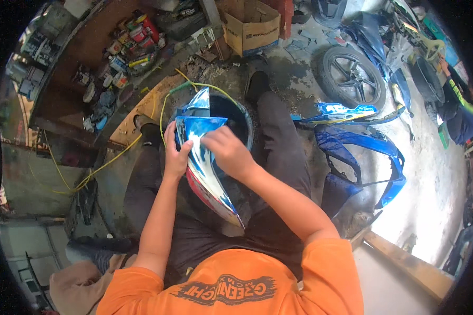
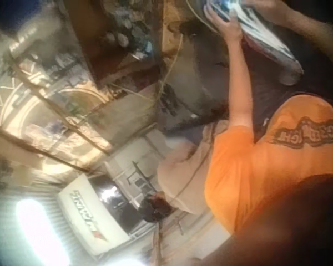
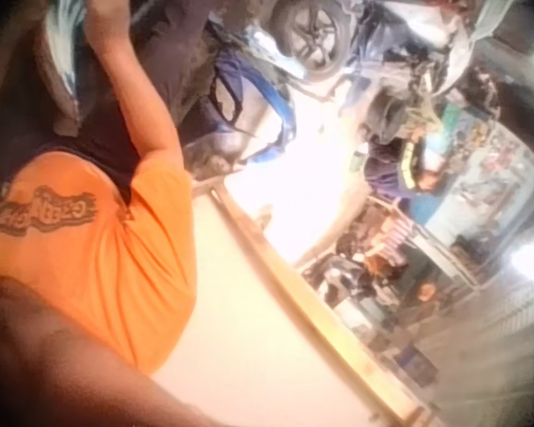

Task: The person sands motorcycle fairing parts using sandpaper and water from a bucket, rotating each piece and rubbing along its edges and surfaces by hand.

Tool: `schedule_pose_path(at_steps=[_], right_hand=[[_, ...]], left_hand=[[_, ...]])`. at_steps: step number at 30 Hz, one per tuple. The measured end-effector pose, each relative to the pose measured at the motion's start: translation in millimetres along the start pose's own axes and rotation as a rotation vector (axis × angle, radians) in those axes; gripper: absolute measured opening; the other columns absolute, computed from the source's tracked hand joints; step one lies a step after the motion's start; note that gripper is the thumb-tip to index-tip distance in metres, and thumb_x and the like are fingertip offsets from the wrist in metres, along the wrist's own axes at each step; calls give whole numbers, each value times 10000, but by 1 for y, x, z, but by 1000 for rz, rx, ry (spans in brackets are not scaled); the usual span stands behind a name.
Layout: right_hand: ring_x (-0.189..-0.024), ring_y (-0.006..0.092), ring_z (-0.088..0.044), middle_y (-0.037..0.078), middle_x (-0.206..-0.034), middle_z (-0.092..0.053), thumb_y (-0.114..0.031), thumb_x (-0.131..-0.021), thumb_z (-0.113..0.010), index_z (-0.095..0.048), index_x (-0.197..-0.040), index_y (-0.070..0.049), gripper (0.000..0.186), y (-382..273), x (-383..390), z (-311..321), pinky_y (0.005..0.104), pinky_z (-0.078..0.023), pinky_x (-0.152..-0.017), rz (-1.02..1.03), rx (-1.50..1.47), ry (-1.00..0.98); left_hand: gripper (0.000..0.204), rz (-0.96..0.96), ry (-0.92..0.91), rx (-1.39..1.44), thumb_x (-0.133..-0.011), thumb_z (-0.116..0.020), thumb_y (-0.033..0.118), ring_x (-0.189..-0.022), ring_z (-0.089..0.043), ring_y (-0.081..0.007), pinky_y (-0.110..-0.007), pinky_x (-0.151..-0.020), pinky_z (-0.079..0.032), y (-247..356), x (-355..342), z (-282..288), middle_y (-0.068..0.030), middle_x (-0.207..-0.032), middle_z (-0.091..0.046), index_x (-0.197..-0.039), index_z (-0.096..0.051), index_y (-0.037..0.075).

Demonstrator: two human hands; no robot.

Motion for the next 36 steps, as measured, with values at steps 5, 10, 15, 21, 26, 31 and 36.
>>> schedule_pose_path(at_steps=[5, 10, 15, 21, 26, 31, 36], right_hand=[[-980, 365, -688, 150, -1071, -733, 78, -805, -690, -728, -1100, 5, 306, 36, -7, 28, 453, -586, -869, -153, 141, 163], [-996, 372, -708, 164, -1066, -755, 124, -814, -698, -753, -1118, 3, 332, -4, -8, -4, 433, -588, -873, 10, -45, -96], [-987, 354, -701, 152, -1070, -744, 121, -780, -705, -750, -1129, 5, 370, 14, -17, 2, 440, -588, -875, -103, 47, -9], [-981, 353, -700, 160, -1112, -744, 81, -762, -712, -741, -1159, 20, 402, 44, -22, 11, 434, -590, -884, -118, 151, -17], [-973, 359, -704, 161, -1073, -751, 115, -762, -710, -734, -1113, 9, 368, 11, -19, -1, 438, -589, -845, -25, 46, -181], [-976, 367, -706, 172, -1097, -749, 99, -743, -714, -747, -1161, 26, 425, 17, -15, 4, 441, -595, -870, -73, 86, -105], [-966, 365, -716, 171, -1047, -753, 123, -805, -690, -753, -1117, 5, 339, 47, -26, 17, 448, -589, -849, -193, 134, 38]], left_hand=[[959, 14, -86, -26, -940, -743, 512, -1567, -373, -432, -485, -1307, -283, 0, 0, 0, -292, -1665, -369, -1644, -375, -27], [990, 94, -132, 8, -957, -707, 535, -1571, -366, -440, -477, -1309, -283, -14, 6, 8, -300, -1677, -347, -1644, -324, -66], [989, 84, -140, -37, -930, -724, 507, -1581, -360, -446, -479, -1308, -289, -5, 5, 4, -296, -1691, -332, -1650, -329, -44], [1061, 112, -119, -65, -901, -710, 605, -1581, -370, -427, -489, -1313, -278, 11, 1, 8, -289, -1689, -352, -1639, -349, -66], [1061, 109, -122, -34, -884, -731, 589, -1569, -383, -441, -499, -1307, -290, 11, 1, 5, -297, -1681, -357, -1632, -359, -65], [988, 71, -104, -56, -857, -795, 511, -1547, -394, -485, -532, -1278, -339, 12, 2, 4, -304, -1681, -337, -1617, -419, 5], [994, 59, -96, -52, -865, -792, 533, -1548, -397, -483, -529, -1280, -339, 11, 0, 8, -300, -1682, -340, -1623, -419, 8]])
Point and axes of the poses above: each hand's wrist, its own x-axis away from the middle knuckle, its own z-axis out of the back of the hand, y = z × x, the point moved 9 cm from there along -x, towards the middle knuckle
